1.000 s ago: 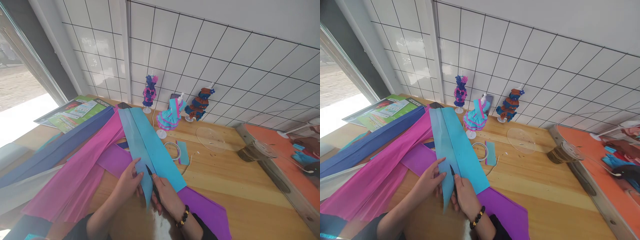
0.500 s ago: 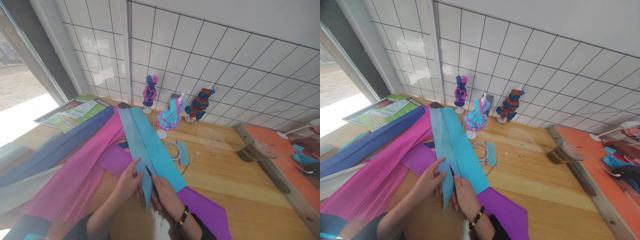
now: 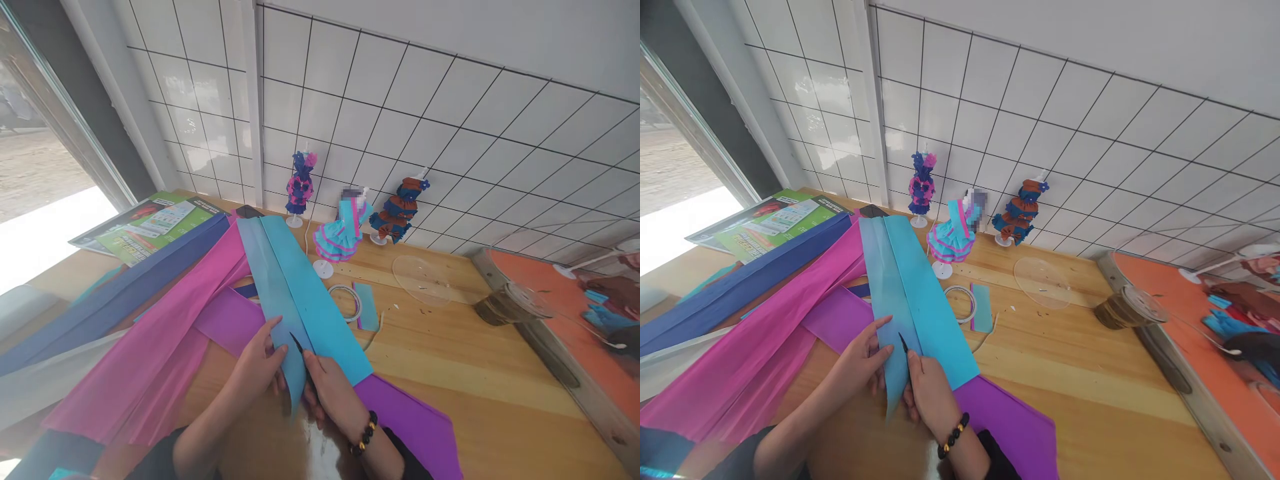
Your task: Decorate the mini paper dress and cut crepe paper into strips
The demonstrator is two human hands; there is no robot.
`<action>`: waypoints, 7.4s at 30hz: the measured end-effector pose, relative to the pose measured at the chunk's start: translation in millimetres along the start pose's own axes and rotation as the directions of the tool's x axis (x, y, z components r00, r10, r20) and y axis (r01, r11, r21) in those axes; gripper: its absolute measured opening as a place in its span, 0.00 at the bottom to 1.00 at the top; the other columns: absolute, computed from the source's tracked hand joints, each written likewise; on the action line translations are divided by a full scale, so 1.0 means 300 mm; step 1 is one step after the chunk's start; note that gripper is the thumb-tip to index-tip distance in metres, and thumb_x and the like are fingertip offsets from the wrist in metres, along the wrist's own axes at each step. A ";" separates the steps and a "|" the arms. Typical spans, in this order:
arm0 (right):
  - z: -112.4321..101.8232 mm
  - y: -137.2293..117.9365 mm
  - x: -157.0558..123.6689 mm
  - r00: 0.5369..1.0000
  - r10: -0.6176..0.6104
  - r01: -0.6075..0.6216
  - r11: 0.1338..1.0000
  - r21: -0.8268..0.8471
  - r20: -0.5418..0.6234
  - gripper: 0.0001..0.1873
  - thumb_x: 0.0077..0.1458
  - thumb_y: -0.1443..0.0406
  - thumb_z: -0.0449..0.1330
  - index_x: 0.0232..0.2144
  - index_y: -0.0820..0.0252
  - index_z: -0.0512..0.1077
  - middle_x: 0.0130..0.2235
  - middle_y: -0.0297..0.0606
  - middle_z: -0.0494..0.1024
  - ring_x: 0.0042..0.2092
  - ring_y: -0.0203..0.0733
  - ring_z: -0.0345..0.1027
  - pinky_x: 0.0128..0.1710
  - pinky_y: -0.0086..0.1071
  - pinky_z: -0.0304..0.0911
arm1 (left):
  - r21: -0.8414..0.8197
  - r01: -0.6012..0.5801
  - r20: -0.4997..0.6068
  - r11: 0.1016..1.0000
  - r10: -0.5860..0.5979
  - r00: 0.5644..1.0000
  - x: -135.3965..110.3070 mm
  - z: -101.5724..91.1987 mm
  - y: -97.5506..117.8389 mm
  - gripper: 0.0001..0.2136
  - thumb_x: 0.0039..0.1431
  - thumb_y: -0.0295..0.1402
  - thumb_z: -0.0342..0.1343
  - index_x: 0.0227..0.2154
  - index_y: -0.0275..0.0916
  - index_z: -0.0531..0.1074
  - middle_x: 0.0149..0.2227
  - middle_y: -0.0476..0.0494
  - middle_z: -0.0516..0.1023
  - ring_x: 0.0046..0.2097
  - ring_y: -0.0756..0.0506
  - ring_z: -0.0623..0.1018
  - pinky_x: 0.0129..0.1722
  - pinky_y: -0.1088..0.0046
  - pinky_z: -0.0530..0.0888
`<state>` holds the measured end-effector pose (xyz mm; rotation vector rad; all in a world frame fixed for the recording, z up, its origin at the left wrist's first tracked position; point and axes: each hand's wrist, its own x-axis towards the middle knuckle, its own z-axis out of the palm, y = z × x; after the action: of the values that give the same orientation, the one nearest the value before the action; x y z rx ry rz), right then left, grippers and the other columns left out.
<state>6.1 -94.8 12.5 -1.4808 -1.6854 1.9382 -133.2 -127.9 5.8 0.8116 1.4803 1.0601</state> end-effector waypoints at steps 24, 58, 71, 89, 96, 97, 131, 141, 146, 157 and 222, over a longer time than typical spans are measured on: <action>-0.003 0.000 0.033 0.999 -0.017 0.015 0.999 0.051 0.046 0.32 0.59 0.49 0.39 0.11 0.60 0.60 0.09 0.26 0.56 0.09 0.28 0.51 0.09 0.24 0.51 | -0.029 -0.055 -0.096 0.998 0.052 0.994 0.022 -0.018 -0.004 0.28 0.54 0.32 0.50 0.58 0.38 0.48 0.19 0.58 0.65 0.15 0.50 0.71 0.10 0.79 0.65; 0.006 -0.048 0.061 1.000 -0.002 0.002 1.000 0.011 0.029 0.32 0.57 0.47 0.39 0.10 0.58 0.58 0.10 0.28 0.58 0.10 0.30 0.52 0.09 0.24 0.51 | -0.098 -0.020 -0.090 0.995 0.011 0.996 0.015 -0.016 0.014 0.30 0.53 0.32 0.52 0.58 0.36 0.49 0.19 0.57 0.66 0.15 0.52 0.70 0.10 0.82 0.63; 0.008 -0.047 0.067 0.999 -0.030 0.032 0.999 -0.025 0.043 0.34 0.58 0.48 0.38 0.08 0.58 0.58 0.07 0.27 0.55 0.09 0.30 0.51 0.09 0.24 0.51 | -0.064 -0.034 -0.088 0.997 0.028 0.996 0.016 -0.020 0.002 0.28 0.54 0.33 0.50 0.58 0.37 0.49 0.20 0.57 0.67 0.15 0.51 0.71 0.11 0.80 0.65; 0.010 -0.063 0.070 1.000 0.024 -0.025 0.997 -0.066 -0.003 0.33 0.62 0.56 0.37 0.07 0.58 0.56 0.06 0.27 0.54 0.08 0.29 0.50 0.08 0.23 0.50 | -0.065 -0.029 -0.092 0.997 0.023 0.996 0.021 -0.018 -0.003 0.29 0.54 0.32 0.50 0.58 0.36 0.49 0.17 0.57 0.68 0.14 0.50 0.71 0.11 0.79 0.64; 0.010 -0.057 0.073 1.000 0.013 -0.014 0.999 -0.050 -0.013 0.31 0.61 0.54 0.39 0.09 0.58 0.55 0.06 0.25 0.53 0.08 0.29 0.49 0.07 0.23 0.50 | -0.059 -0.024 -0.080 0.998 0.019 0.997 0.023 -0.022 -0.008 0.30 0.54 0.34 0.52 0.59 0.36 0.48 0.18 0.56 0.70 0.14 0.50 0.71 0.10 0.79 0.63; 0.009 -0.057 0.074 1.000 0.012 -0.013 0.999 -0.052 -0.014 0.31 0.61 0.54 0.39 0.09 0.58 0.56 0.06 0.25 0.53 0.08 0.29 0.49 0.07 0.23 0.50 | -0.058 -0.014 -0.074 0.998 0.010 0.997 0.022 -0.022 -0.002 0.31 0.54 0.34 0.52 0.59 0.35 0.47 0.18 0.56 0.69 0.15 0.49 0.72 0.10 0.79 0.64; 0.009 -0.083 0.091 0.998 0.062 -0.064 0.994 0.092 0.021 0.25 0.58 0.52 0.42 0.16 0.59 0.58 0.12 0.25 0.60 0.10 0.27 0.50 0.08 0.24 0.56 | 0.121 -0.107 -0.096 0.987 0.119 0.988 0.157 -0.137 0.042 0.24 0.55 0.31 0.50 0.56 0.38 0.55 0.18 0.59 0.61 0.17 0.50 0.72 0.13 0.77 0.67; 0.012 -0.069 0.131 0.999 -0.002 -0.001 0.995 0.102 0.033 0.27 0.58 0.51 0.41 0.15 0.59 0.59 0.11 0.27 0.60 0.10 0.29 0.51 0.07 0.25 0.56 | 0.113 -0.113 -0.116 0.987 0.126 0.985 0.154 -0.129 0.045 0.25 0.54 0.31 0.51 0.56 0.38 0.53 0.18 0.59 0.63 0.16 0.50 0.72 0.12 0.79 0.65; 0.015 -0.078 0.132 1.000 -0.013 0.011 0.996 0.086 0.020 0.29 0.58 0.51 0.41 0.13 0.60 0.59 0.11 0.27 0.59 0.10 0.29 0.51 0.07 0.24 0.55 | 0.089 -0.122 -0.119 0.988 0.133 0.984 0.147 -0.124 0.052 0.25 0.54 0.31 0.51 0.56 0.37 0.54 0.18 0.58 0.65 0.16 0.51 0.71 0.12 0.80 0.65; 0.005 -0.097 0.092 1.000 -0.009 0.008 0.995 0.095 0.018 0.28 0.56 0.47 0.42 0.14 0.58 0.58 0.11 0.26 0.59 0.10 0.29 0.49 0.08 0.25 0.55 | 0.126 -0.175 -0.139 0.976 0.192 0.972 0.142 -0.121 0.053 0.25 0.53 0.36 0.51 0.55 0.37 0.57 0.19 0.58 0.61 0.17 0.53 0.67 0.17 0.76 0.68; 0.009 -0.091 0.133 0.999 -0.012 0.009 0.995 0.100 0.030 0.28 0.57 0.49 0.42 0.13 0.58 0.56 0.10 0.25 0.57 0.09 0.28 0.48 0.08 0.24 0.54 | 0.081 -0.155 -0.185 0.985 0.168 0.968 0.151 -0.129 0.041 0.31 0.47 0.37 0.57 0.55 0.34 0.57 0.21 0.58 0.53 0.24 0.52 0.62 0.24 0.76 0.63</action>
<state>-27.8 -60.2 12.7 -1.4114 -1.5802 2.0179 -180.1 -89.3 0.7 0.9097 1.6390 1.2455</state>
